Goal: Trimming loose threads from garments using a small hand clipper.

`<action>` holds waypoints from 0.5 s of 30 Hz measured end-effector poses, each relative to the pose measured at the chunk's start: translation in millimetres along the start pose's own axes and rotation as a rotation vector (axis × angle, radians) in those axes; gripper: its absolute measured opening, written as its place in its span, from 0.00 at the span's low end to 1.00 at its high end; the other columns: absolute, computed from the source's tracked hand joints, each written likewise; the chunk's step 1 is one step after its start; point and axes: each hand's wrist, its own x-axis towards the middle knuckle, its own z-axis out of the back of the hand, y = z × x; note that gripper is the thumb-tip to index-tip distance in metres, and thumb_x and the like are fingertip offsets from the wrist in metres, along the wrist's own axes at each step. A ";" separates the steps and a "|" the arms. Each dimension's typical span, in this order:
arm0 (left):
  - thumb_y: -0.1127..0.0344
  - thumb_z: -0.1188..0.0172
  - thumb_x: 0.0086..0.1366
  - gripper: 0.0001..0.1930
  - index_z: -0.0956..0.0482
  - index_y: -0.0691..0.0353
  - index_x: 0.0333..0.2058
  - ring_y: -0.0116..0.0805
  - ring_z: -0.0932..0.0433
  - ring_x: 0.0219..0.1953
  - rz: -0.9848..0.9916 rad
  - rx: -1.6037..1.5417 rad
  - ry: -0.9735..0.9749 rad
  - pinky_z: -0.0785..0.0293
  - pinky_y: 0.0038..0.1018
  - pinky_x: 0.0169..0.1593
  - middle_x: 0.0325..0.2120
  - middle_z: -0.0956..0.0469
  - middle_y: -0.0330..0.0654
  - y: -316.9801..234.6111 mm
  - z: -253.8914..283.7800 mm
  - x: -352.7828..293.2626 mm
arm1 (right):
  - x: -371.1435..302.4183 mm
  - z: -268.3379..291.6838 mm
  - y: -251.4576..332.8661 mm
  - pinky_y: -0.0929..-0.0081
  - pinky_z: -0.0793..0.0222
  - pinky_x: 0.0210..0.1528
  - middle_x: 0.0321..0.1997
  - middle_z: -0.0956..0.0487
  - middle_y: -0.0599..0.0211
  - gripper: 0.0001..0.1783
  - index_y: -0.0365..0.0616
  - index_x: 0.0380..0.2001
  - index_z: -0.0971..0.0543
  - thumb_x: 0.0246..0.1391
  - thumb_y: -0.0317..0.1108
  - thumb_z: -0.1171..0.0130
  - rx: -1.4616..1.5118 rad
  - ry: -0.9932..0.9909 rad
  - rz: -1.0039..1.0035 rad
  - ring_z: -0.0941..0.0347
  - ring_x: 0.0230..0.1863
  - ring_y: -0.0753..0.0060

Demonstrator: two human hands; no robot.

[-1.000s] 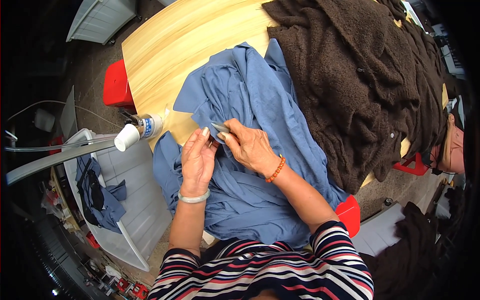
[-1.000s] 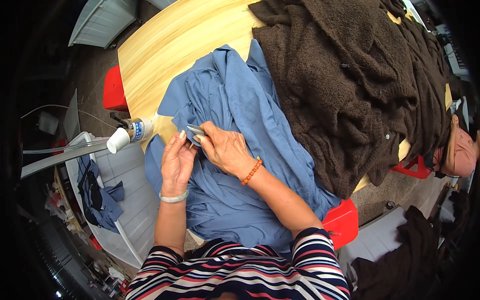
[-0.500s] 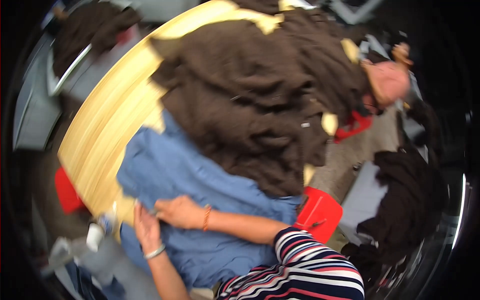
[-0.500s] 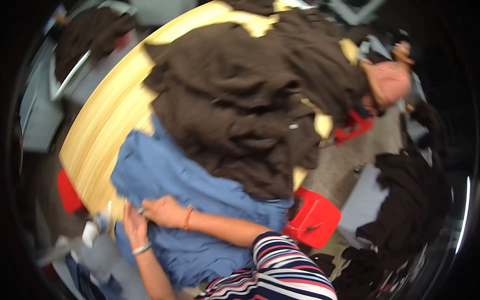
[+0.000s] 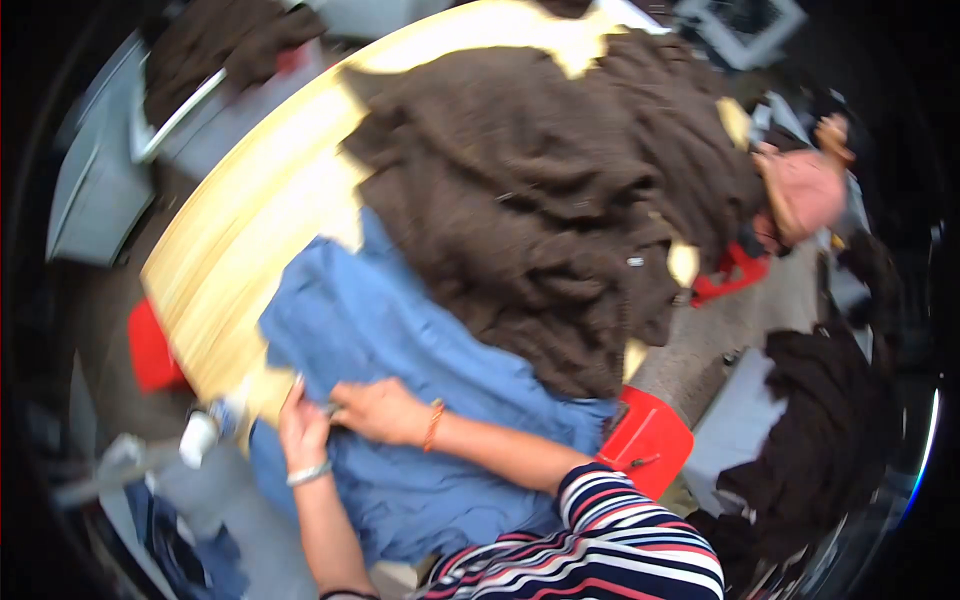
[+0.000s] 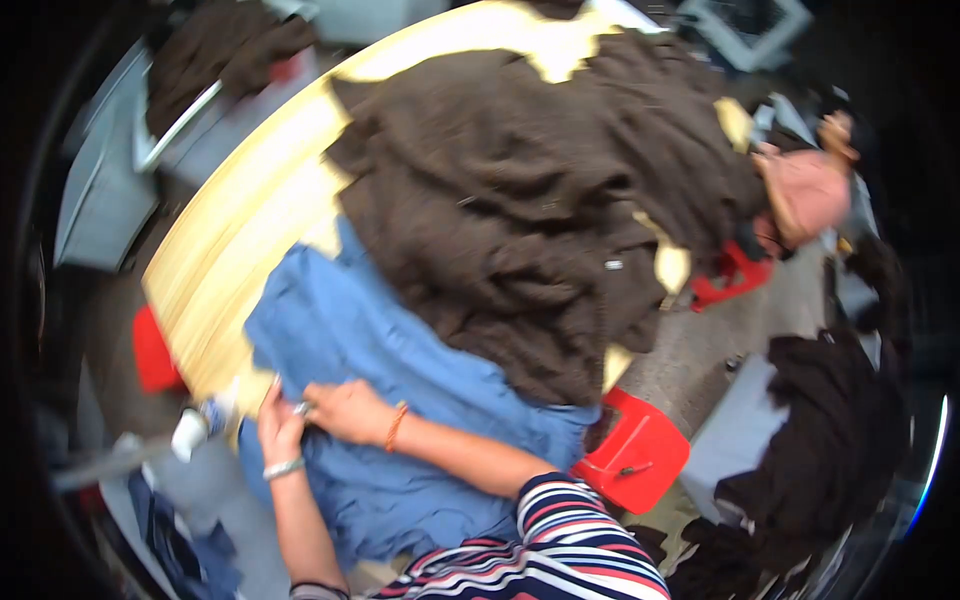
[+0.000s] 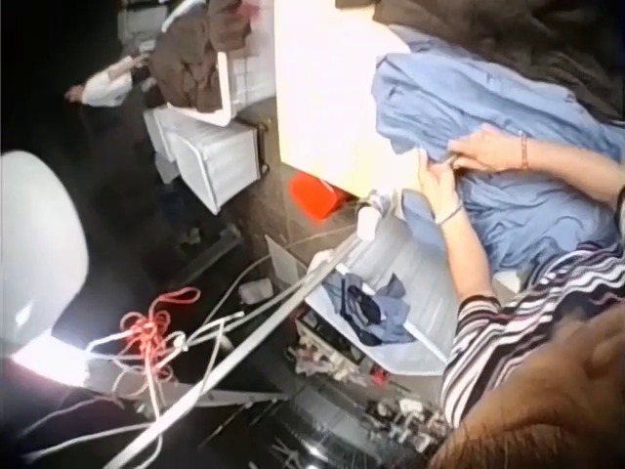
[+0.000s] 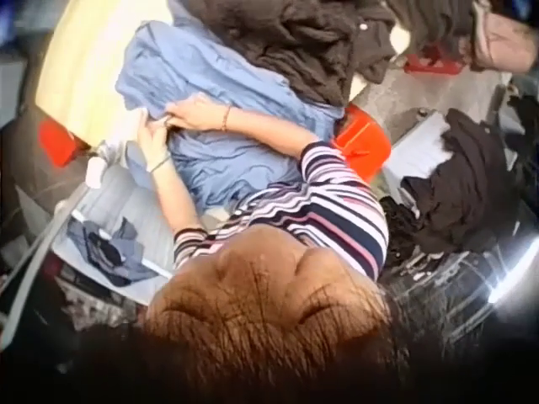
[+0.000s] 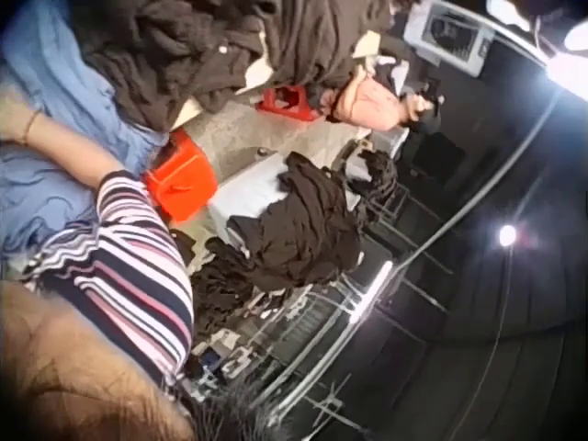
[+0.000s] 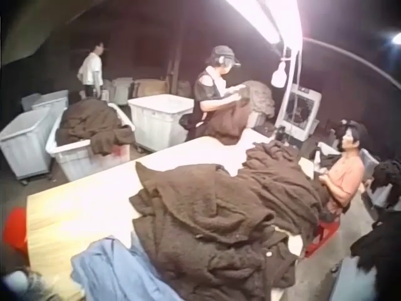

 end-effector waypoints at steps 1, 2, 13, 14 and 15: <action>0.71 0.44 0.67 0.12 0.25 0.62 0.49 0.41 0.25 0.52 -0.015 -0.024 -0.038 0.31 0.40 0.61 0.49 0.22 0.44 8.0 -29.1 1.8 | -3.4 6.5 -8.9 0.55 0.25 0.31 0.34 0.20 0.56 0.14 0.46 0.38 0.27 0.60 0.45 0.48 -0.041 -0.003 -0.003 0.20 0.32 0.52; 0.73 0.43 0.65 0.12 0.25 0.62 0.47 0.39 0.24 0.51 -0.066 -0.058 -0.044 0.31 0.37 0.61 0.47 0.21 0.42 8.9 -32.9 0.1 | -5.4 9.6 -9.7 0.57 0.25 0.30 0.35 0.19 0.56 0.14 0.47 0.39 0.27 0.60 0.46 0.48 -0.039 -0.040 -0.013 0.19 0.33 0.53; 0.74 0.43 0.67 0.08 0.25 0.63 0.44 0.24 0.25 0.46 -0.338 0.116 -0.051 0.30 0.22 0.54 0.40 0.22 0.36 9.9 -81.0 -42.3 | 14.5 24.1 1.7 0.59 0.28 0.31 0.32 0.21 0.57 0.15 0.43 0.43 0.27 0.58 0.40 0.41 0.182 -0.171 0.012 0.22 0.31 0.51; 0.73 0.43 0.67 0.08 0.25 0.63 0.44 0.25 0.24 0.46 -0.343 0.124 -0.040 0.30 0.22 0.54 0.41 0.22 0.37 9.8 -85.0 -43.9 | 18.2 22.4 2.9 0.58 0.29 0.30 0.28 0.22 0.57 0.15 0.43 0.42 0.28 0.59 0.41 0.41 0.190 -0.196 0.019 0.23 0.29 0.50; 0.73 0.44 0.67 0.07 0.24 0.63 0.44 0.25 0.24 0.46 -0.348 0.132 -0.029 0.30 0.22 0.55 0.41 0.22 0.37 10.1 -88.1 -44.9 | 21.1 22.5 3.5 0.58 0.29 0.30 0.28 0.22 0.57 0.15 0.43 0.42 0.28 0.59 0.41 0.41 0.190 -0.198 0.015 0.23 0.29 0.50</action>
